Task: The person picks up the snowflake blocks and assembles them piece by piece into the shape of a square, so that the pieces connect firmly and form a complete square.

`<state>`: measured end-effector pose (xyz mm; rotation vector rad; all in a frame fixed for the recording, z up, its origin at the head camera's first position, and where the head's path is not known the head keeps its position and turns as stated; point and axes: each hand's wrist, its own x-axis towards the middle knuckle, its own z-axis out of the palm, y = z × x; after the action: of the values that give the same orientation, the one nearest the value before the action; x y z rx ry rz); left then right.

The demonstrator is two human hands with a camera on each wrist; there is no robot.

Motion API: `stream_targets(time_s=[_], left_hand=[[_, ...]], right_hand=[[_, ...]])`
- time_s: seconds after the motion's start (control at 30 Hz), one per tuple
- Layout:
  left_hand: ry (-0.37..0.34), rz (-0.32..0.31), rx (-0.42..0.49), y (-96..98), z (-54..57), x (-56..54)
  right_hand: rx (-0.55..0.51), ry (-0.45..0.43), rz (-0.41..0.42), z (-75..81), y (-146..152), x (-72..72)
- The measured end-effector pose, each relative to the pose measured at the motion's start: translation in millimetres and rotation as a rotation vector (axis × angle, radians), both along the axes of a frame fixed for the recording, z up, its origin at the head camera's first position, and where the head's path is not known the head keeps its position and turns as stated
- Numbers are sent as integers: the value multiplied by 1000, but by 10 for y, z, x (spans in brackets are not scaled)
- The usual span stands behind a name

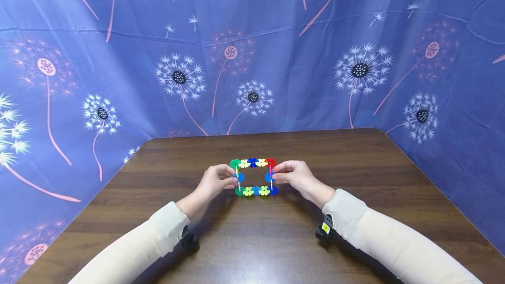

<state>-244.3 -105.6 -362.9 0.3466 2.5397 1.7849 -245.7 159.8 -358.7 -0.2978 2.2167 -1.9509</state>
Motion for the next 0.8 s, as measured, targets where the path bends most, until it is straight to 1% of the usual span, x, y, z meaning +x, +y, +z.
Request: stream_targets(time_s=[0.13, 0.23, 0.27, 0.47, 0.5, 0.53, 0.7, 0.8], left_hand=[[-20, 7, 30, 9, 27, -12], [-36, 7, 44, 15, 22, -26], [-40, 4, 47, 22, 46, -3], [-51, 6, 42, 50, 14, 11], [-54, 9, 42, 52, -19, -12], [-57, 10, 49, 55, -20, -8], [-97, -3, 90, 77, -44, -23], [-135, -2, 119, 94, -56, -25]], right_hand=[[-30, -8, 3, 23, 11, -21], [-37, -31, -5, 34, 19, -26], [-38, -38, -7, 32, 19, -24], [-54, -49, -8, -2, 19, -8], [-53, -51, -12, -5, 21, -12], [-59, -56, -15, -7, 22, -15], [-127, -95, -26, -8, 26, -39], [-167, -127, -22, -20, 27, -48]])
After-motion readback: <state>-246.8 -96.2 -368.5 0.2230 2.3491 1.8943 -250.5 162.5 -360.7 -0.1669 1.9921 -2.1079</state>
